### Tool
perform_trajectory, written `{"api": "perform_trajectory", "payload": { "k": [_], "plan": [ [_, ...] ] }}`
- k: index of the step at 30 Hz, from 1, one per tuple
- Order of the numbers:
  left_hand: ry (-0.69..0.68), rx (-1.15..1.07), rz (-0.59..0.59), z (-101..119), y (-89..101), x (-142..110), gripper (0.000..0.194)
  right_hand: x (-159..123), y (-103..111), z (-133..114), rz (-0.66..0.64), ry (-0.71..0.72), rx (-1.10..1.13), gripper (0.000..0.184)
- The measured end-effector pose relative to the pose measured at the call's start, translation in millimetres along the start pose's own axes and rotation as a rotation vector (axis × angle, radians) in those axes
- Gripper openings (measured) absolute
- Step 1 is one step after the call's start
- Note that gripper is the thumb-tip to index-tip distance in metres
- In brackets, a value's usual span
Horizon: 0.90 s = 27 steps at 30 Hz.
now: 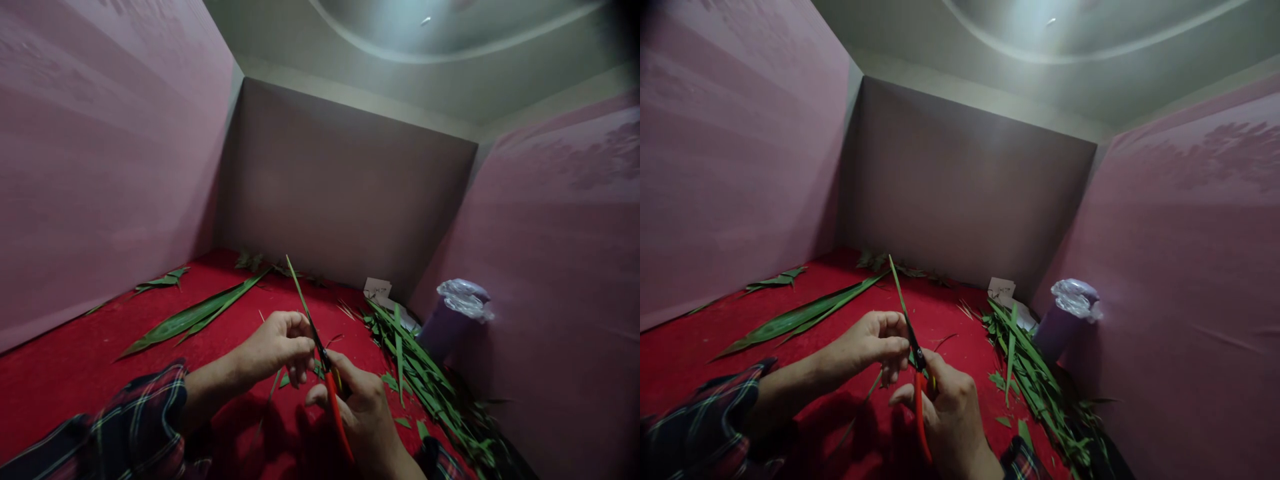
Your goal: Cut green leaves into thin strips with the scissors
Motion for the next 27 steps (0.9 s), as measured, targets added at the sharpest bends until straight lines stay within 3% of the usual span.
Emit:
{"api": "perform_trajectory", "payload": {
  "k": [7, 15, 27],
  "plan": [
    [0.028, 0.111, -0.057, -4.2, -7.4, -2.6, 0.004, 1.0, 3.2, 0.0, 0.033, 0.050, -0.035, 0.026],
    [-0.122, -0.061, 0.274, 15.2, 28.1, 1.3, 0.010, -0.9, 1.9, -1.7, 0.028, 0.067, -0.009, 0.027],
    [-0.114, -0.116, 0.265, 12.4, 27.5, 2.2, 0.019, -1.3, 1.9, -2.5, 0.036, 0.069, -0.098, 0.026]
  ]
}}
Point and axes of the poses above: each hand's wrist, its own x-axis towards the middle knuckle, its own y-axis out of the back of the hand, z = x × y, the point moved 7 cm from there along x, towards the middle knuckle, and after that the axes turned 1 degree about z, right-handed, at the moved point
